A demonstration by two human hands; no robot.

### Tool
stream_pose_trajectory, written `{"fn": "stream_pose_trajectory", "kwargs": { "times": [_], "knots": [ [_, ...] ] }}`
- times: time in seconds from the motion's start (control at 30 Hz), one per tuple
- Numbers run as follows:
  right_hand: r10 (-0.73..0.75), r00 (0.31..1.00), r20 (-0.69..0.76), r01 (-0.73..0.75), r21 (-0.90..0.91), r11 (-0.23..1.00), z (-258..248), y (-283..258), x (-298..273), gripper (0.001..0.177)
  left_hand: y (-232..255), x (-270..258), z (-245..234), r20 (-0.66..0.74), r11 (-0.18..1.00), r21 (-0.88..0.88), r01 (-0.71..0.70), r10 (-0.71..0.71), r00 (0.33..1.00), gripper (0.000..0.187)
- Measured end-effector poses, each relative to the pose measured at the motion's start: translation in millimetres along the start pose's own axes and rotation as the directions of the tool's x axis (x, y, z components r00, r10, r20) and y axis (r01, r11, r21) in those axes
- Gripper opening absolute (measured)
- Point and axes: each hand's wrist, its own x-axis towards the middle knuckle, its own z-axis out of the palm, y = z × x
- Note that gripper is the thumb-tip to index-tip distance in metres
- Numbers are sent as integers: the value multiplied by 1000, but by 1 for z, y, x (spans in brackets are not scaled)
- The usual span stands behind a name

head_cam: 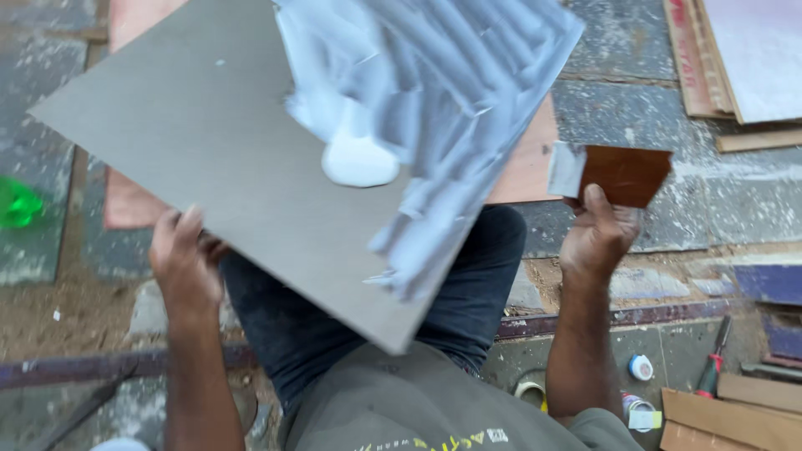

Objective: The person opens a white container and pours a thick white substance onto a rectangular board. They use a flat tool to spread the substance evenly across the board's surface, working in broad strokes to cover the area.

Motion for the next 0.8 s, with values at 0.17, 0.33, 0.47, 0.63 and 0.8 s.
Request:
{"fn": "stream_pose_trajectory", "kwargs": {
  "times": [0.17,0.33,0.47,0.63,0.8],
  "knots": [
    [113,989,93,-97,-165,982,-5,39,55,32,-39,-63,31,-28,957,-288,-18,10,1000,46],
    [70,945,319,114,-522,845,12,95,148,23,-86,-108,42,-4,968,-234,90,-94,996,40],
    [54,912,408,276,-703,656,29,124,223,35,-76,-99,10,-161,985,-172,15,-43,986,50],
    [67,881,468,335,-717,611,35,136,233,27,-22,-110,-43,-174,994,-62,-88,77,982,53],
    [-25,792,610,541,-684,490,26,141,216,24,-47,-114,-75,-226,978,-201,-53,7,974,77]
  ]
}}
